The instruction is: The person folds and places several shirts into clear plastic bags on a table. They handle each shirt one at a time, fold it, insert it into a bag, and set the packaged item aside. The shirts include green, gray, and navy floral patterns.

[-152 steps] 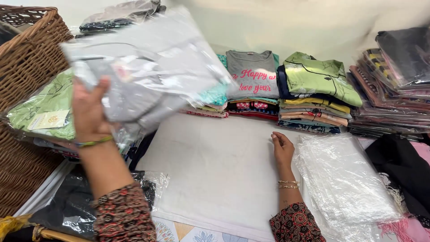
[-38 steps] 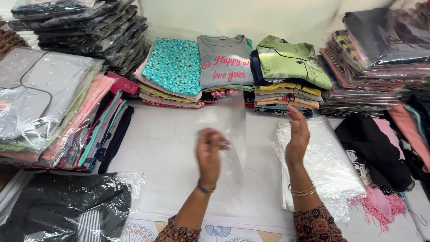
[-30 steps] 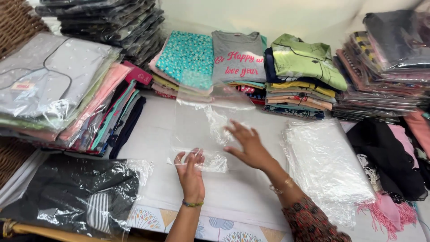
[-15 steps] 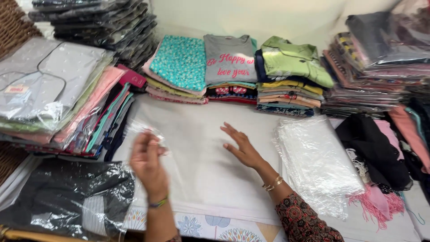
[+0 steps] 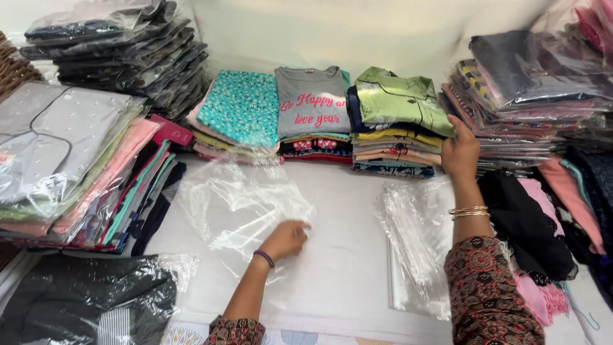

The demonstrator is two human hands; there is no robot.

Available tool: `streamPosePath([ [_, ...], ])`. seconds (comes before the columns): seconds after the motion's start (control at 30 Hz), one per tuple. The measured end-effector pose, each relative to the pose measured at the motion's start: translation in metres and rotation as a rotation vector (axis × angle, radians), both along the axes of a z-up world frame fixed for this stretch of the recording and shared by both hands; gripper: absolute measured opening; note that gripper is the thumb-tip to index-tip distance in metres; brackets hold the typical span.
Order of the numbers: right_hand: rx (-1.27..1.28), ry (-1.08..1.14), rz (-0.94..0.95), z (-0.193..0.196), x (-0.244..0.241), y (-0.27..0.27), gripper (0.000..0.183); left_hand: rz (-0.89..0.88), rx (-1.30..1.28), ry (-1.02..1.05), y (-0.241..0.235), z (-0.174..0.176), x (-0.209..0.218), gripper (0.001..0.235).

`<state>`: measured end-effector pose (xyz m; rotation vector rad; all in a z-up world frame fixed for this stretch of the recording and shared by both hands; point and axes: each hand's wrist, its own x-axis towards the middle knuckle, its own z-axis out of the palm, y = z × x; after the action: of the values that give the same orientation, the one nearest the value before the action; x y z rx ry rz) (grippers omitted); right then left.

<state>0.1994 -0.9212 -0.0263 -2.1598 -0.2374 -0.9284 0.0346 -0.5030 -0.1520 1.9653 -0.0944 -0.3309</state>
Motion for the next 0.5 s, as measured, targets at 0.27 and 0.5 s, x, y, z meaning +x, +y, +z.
streamPosePath([
  [0.27, 0.097, 0.159, 0.292, -0.006, 0.058, -0.055, 0.021, -0.151, 0.424, -0.673, -0.048, 0.124, 0.032, 0.076],
  [0.5, 0.308, 0.150, 0.495, 0.029, 0.035, -0.019, 0.017, -0.005, 0.283, -0.988, -0.108, 0.139, 0.182, 0.121],
])
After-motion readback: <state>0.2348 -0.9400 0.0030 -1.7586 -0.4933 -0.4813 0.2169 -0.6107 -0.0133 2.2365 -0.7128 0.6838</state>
